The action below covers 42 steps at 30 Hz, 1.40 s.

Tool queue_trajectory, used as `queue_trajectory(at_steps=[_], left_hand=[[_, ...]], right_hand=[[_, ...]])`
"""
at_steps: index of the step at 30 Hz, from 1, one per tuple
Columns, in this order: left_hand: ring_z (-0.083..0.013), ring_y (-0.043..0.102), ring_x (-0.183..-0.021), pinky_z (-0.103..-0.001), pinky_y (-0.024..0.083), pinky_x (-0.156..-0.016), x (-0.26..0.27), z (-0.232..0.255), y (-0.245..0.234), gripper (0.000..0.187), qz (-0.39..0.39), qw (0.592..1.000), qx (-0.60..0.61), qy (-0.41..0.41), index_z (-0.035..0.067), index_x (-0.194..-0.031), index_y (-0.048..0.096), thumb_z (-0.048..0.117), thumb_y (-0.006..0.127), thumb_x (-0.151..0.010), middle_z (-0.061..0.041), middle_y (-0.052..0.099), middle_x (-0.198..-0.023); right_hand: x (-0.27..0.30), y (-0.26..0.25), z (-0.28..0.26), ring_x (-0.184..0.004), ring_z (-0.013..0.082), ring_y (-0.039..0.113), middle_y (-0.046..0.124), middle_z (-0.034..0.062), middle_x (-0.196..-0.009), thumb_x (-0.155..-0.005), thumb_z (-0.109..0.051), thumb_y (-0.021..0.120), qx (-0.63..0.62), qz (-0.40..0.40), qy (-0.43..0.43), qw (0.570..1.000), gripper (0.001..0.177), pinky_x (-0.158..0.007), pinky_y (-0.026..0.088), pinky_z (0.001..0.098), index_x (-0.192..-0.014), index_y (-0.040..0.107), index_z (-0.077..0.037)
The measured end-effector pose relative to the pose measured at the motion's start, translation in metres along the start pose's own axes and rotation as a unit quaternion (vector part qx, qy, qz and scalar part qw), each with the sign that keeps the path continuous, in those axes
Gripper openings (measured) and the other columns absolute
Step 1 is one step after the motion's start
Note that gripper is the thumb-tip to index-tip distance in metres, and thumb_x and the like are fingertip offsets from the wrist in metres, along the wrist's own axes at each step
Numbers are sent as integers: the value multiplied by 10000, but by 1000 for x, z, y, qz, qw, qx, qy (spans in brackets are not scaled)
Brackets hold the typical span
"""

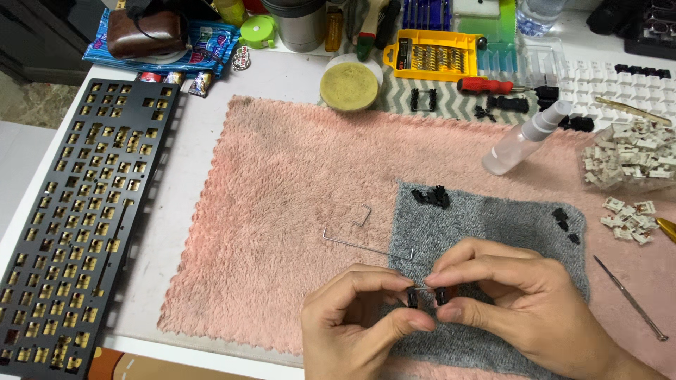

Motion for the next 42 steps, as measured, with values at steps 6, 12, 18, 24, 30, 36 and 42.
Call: queue_trajectory(at_steps=[6, 12, 18, 24, 30, 36, 42], left_hand=[[-203, 843, -935, -281, 676, -842, -5, 9, 2, 244, -8, 999, 12, 40, 52, -1016, 853, 89, 1010, -832, -139, 865, -994], [-190, 819, -921, -272, 646, -820, -2, 1, 2, 249, 3, 1000, 19, 20, 35, -1046, 861, 75, 1004, -846, -152, 858, -1011], [-230, 857, -926, -278, 681, -858, -5, -1, 3, 222, 27, 996, 15, 79, 11, -990, 874, 77, 1004, -823, -147, 884, -949], [-167, 902, -923, -241, 705, -930, -14, -3, 3, 167, 35, 988, -44, 144, 84, -968, 894, 90, 988, -829, -119, 929, -968], [-215, 952, -913, -202, 702, -722, -6, -46, 5, 567, 85, 992, 66, 63, -2, -1311, 853, -67, 1000, -767, -194, 840, -1396], [-173, 918, -800, -185, 703, -659, -8, -40, 11, 349, 125, 986, 73, 77, 5, -1128, 909, 25, 995, -791, -178, 861, -1243], [-168, 852, -981, -231, 742, -768, -11, -47, 14, 164, 117, 981, 108, 115, -29, -1036, 909, -27, 909, -872, -206, 846, -1148]], right_hand=[[-1, 0, 0, -909, 172, 882, 915, 117, -1044, -883, -104, 931, -23, -1, -2, 1000, 264, -793, 716, 260, -1139, 964, -53], [-4, 3, -8, -925, 177, 906, 924, 116, -1065, -909, -62, 903, -29, -3, -3, 1000, 255, -779, 716, 261, -1151, 977, -89], [-6, 2, -4, -1018, 219, 898, 894, 170, -1160, -971, -34, 847, -87, -4, 3, 996, 198, -846, 777, 307, -1128, 966, -18], [-14, -1, -13, -1033, 307, 887, 844, 224, -1191, -967, 13, 868, -137, -20, 0, 990, 168, -959, 765, 406, -1116, 947, 10], [-41, -8, -49, -1069, 151, 913, 966, 51, -1150, -906, -93, 923, 119, 47, -28, 991, 215, -985, 731, 293, -1104, 991, -143], [-113, -24, -47, -1046, 153, 864, 878, 48, -1272, -999, -150, 802, 288, 96, -34, 952, 382, -962, 722, 283, -1380, 825, -154], [-179, -27, -3, -1241, 226, 801, 860, 81, -1344, -985, -148, 856, 364, 119, -84, 920, 408, -1145, 588, 404, -1389, 809, -112]])
Point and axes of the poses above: each hand's wrist, its own x-axis away from the middle knuckle, its own y-axis out of the palm, z = x × y, the point moved 5 cm from there along -x, towards the middle knuckle
